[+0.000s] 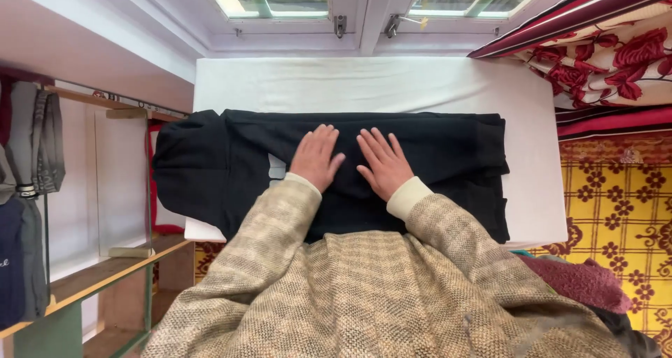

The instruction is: A person carefully folds a black hoodie on a flat surface, smoothing the fabric between each step.

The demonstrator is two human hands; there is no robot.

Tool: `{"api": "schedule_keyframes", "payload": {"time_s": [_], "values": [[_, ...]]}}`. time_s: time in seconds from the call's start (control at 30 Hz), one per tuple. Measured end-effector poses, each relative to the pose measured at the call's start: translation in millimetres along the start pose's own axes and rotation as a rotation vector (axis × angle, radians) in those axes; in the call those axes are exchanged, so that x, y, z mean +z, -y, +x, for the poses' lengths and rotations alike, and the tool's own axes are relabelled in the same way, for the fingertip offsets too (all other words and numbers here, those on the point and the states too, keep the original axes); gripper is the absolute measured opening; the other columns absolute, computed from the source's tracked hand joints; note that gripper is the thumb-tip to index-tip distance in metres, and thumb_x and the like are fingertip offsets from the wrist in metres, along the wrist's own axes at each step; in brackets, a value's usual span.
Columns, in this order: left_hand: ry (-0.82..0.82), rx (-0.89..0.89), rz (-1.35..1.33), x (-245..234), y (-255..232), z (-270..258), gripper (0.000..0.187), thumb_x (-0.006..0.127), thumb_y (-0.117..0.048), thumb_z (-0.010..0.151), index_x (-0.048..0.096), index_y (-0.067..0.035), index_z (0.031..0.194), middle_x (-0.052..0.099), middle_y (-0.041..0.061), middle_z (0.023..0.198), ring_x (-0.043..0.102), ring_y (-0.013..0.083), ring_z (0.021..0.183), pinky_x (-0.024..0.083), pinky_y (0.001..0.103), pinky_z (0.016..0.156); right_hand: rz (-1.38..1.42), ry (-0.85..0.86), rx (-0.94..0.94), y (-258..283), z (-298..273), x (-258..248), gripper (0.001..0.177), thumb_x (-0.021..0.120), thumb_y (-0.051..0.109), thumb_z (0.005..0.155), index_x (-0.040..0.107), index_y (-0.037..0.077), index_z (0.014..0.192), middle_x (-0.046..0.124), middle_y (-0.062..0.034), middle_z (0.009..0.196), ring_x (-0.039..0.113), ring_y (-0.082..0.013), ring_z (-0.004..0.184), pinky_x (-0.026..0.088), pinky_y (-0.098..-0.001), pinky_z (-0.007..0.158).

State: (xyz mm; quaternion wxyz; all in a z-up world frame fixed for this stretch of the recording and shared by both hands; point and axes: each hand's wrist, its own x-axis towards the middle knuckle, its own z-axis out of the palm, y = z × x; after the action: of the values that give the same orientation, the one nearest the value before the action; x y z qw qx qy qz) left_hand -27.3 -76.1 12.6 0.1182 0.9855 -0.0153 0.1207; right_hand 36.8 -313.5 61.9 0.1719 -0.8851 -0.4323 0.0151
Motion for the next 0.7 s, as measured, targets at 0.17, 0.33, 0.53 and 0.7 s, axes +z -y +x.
{"api": "schedule_keyframes", "payload": {"time_s": [0.17, 0.33, 0.53, 0.7], "values": [[0.218, -0.104, 0.013, -7, 15, -20, 0.076, 0.038, -0.065, 0.103, 0.032, -0.018, 0.162, 0.031, 0.008, 0.168, 0.024, 0.023, 0.156, 0.009, 0.05, 0.129, -0.17, 0.193, 0.31, -55, -23, -11, 0.073, 0.032, 0.067, 0.105, 0.029, 0.024, 0.164, 0.028, -0.0022, 0.171, 0.022, -0.0238, 0.157, 0.004, -0.051, 0.13], [0.148, -0.223, 0.134, -9, 77, -29, 0.07, 0.037, -0.06, 0.107, 0.033, -0.017, 0.163, 0.035, 0.005, 0.168, 0.025, 0.0202, 0.156, 0.006, 0.057, 0.127, -0.213, 0.071, 0.435, -127, -62, -9, 0.066, 0.03, 0.059, 0.11, 0.029, 0.023, 0.165, 0.028, -0.0042, 0.171, 0.023, -0.0264, 0.157, 0.006, -0.0514, 0.131], [-0.131, -0.169, 0.2, 34, 149, -12, 0.022, 0.062, -0.045, 0.1, 0.061, -0.027, 0.113, 0.051, -0.006, 0.107, 0.051, 0.0148, 0.118, 0.029, 0.048, 0.114, -0.436, -0.248, 0.492, -243, -104, 18, 0.043, 0.053, 0.055, 0.113, 0.063, 0.024, 0.141, 0.059, 0.0009, 0.118, 0.056, -0.0228, 0.128, 0.022, -0.0596, 0.122], [-0.034, -0.171, 0.229, 49, 170, 3, 0.017, 0.056, -0.044, 0.103, 0.053, -0.028, 0.107, 0.046, -0.007, 0.097, 0.051, 0.015, 0.107, 0.034, 0.044, 0.109, -0.336, -0.316, 0.456, -272, -101, 22, 0.026, 0.056, 0.054, 0.109, 0.063, 0.033, 0.123, 0.051, 0.0093, 0.098, 0.06, -0.0119, 0.101, 0.041, -0.0366, 0.11]]}}
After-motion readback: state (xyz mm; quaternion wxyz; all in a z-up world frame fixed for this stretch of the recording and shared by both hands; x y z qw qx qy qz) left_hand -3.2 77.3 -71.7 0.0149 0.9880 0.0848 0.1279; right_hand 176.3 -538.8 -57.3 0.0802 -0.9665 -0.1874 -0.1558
